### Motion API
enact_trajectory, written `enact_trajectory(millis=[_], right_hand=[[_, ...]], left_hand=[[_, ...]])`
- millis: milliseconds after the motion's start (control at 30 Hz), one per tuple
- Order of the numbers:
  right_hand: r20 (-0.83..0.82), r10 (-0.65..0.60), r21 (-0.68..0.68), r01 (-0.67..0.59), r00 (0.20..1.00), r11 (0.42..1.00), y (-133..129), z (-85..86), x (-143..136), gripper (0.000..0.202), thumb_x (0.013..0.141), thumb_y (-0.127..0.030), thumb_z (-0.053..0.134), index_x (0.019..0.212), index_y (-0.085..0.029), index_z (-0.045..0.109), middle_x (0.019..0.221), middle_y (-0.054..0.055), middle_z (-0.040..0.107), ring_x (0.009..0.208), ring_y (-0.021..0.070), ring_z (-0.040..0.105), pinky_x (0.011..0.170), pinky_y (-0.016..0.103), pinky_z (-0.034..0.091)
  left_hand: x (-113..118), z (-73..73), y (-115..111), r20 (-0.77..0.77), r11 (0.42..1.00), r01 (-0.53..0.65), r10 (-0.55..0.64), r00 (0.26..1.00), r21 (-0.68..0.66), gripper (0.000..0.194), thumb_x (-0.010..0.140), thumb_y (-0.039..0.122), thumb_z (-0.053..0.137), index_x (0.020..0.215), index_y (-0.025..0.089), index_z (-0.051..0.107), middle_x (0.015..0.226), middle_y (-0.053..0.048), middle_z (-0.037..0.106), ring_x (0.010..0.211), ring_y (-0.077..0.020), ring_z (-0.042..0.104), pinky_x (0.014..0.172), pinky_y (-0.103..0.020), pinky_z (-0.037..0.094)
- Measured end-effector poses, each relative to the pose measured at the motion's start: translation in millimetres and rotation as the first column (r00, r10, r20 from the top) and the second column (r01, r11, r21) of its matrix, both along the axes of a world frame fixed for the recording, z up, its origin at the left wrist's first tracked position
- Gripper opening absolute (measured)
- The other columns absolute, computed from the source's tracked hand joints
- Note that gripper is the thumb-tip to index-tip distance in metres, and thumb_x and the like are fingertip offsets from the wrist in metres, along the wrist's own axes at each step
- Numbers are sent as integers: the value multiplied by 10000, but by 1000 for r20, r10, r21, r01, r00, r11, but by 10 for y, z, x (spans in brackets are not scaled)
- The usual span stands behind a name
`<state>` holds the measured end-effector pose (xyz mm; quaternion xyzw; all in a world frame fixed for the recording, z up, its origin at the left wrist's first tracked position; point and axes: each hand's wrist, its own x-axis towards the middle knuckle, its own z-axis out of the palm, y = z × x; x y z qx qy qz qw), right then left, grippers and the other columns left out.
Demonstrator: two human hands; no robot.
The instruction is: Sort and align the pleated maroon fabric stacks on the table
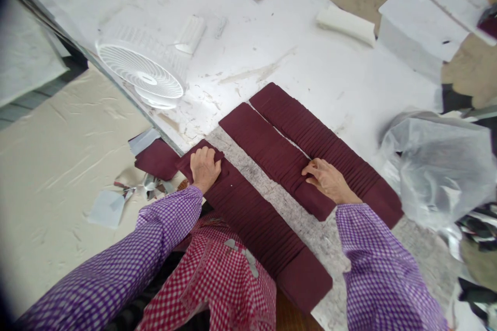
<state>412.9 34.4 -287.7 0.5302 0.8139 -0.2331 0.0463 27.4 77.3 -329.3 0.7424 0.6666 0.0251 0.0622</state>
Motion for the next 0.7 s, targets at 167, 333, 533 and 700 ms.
enact_trajectory(millis=[167,333,533,700], right_hand=[[-5,19,-19,-19,1000,1000,0,51,-51,155,874,-254,488,952,-240,621,948,78,565,905,239,569,812,391,489],[2,44,-34,-44,999,998,-16,84,-121,202,879,-250,496,1043,-249,614,996,82,563,949,240,561,828,390,484],[23,60,-44,-59,998,997,-10,82,-144,119,855,-215,525,913,-233,628,970,76,566,910,233,569,765,363,492],[27,104,-69,-102,994,992,1,80,-126,131,893,-244,496,874,-202,618,938,63,586,866,210,565,756,365,475]], left_hand=[[-6,-8,3,-2,1000,-5,5,1000,-5,130,795,299,529,860,186,527,921,-105,592,895,-291,517,766,-413,365],[-5,-14,0,2,1000,-2,2,1000,-7,142,797,314,528,862,187,525,918,-103,590,897,-291,516,770,-415,363],[1,-1,-2,10,1000,-9,9,1000,-10,135,793,302,523,863,187,521,924,-109,588,902,-297,517,776,-423,361],[0,9,-5,21,1000,-14,15,1000,-24,123,785,291,526,863,196,518,928,-108,590,912,-299,519,776,-418,359]])
